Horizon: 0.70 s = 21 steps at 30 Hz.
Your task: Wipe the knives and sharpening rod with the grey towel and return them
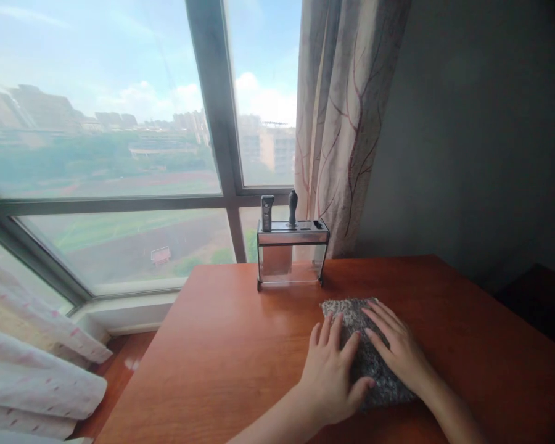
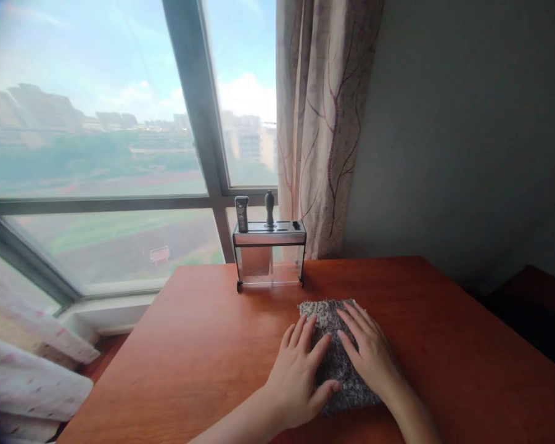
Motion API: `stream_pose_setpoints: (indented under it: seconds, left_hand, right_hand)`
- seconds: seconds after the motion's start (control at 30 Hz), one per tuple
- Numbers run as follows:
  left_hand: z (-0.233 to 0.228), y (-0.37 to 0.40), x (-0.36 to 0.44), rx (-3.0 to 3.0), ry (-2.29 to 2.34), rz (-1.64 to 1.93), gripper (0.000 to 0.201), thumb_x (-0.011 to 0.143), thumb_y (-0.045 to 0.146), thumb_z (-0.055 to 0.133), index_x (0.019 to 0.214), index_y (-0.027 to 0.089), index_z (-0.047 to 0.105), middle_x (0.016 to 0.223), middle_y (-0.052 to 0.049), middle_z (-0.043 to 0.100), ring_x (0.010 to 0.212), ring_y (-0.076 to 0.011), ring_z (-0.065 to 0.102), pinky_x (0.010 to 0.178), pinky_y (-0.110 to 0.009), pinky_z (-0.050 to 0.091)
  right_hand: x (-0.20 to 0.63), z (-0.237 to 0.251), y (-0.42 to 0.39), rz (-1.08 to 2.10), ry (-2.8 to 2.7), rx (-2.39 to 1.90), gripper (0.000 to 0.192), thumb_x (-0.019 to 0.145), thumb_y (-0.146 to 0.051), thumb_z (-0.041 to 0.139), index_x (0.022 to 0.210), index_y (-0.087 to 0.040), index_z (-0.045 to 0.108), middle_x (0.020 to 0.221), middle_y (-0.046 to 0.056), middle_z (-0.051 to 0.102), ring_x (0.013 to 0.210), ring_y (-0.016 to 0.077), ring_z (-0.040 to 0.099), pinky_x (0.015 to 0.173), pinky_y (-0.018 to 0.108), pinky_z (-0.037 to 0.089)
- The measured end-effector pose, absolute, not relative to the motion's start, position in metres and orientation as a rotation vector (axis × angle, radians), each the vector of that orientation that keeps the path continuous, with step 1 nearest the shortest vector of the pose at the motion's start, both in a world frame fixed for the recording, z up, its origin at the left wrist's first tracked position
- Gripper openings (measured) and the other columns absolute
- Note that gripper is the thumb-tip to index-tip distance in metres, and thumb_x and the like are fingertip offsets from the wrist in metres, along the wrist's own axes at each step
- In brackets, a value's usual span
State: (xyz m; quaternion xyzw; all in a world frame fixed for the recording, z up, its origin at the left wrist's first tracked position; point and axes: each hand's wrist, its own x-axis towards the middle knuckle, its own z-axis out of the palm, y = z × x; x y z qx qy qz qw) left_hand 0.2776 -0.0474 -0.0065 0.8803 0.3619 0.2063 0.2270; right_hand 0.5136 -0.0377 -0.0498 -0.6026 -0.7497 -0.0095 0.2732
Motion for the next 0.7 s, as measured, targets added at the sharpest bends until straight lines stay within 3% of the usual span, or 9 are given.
stream_pose_setpoints:
  seconds: [0.23,0.7]
  left_hand:
    - [-0.018,-0.042,0.285,2.457,1.049,0.51,0.073,0.084,0.064,0.043,0.148,0.031,0.029,0.159,-0.01,0.019,0.145,-0.0369,0.013,0.113,-0.062,0.012]
    - [-0.013,-0.03,0.283,2.409,0.995,0.541,0.072,0.08,0.059,0.053,0.143,0.028,0.038,0.156,-0.013,0.024,0.142,-0.0398,0.019,0.111,-0.064,0.016]
  right_hand:
    - [0.521,-0.08,-0.03,-0.044,-2.103,-1.712,0.051,0.095,-0.043,0.041,0.139,-0.019,0.046,0.15,0.01,0.039,0.139,0.0308,0.032,0.112,0.053,0.033]
    - [0.521,-0.074,-0.017,0.016,-2.06,-1.678,0.048,0.093,-0.044,0.044,0.135,-0.021,0.05,0.146,0.011,0.044,0.138,0.0314,0.035,0.109,0.054,0.035]
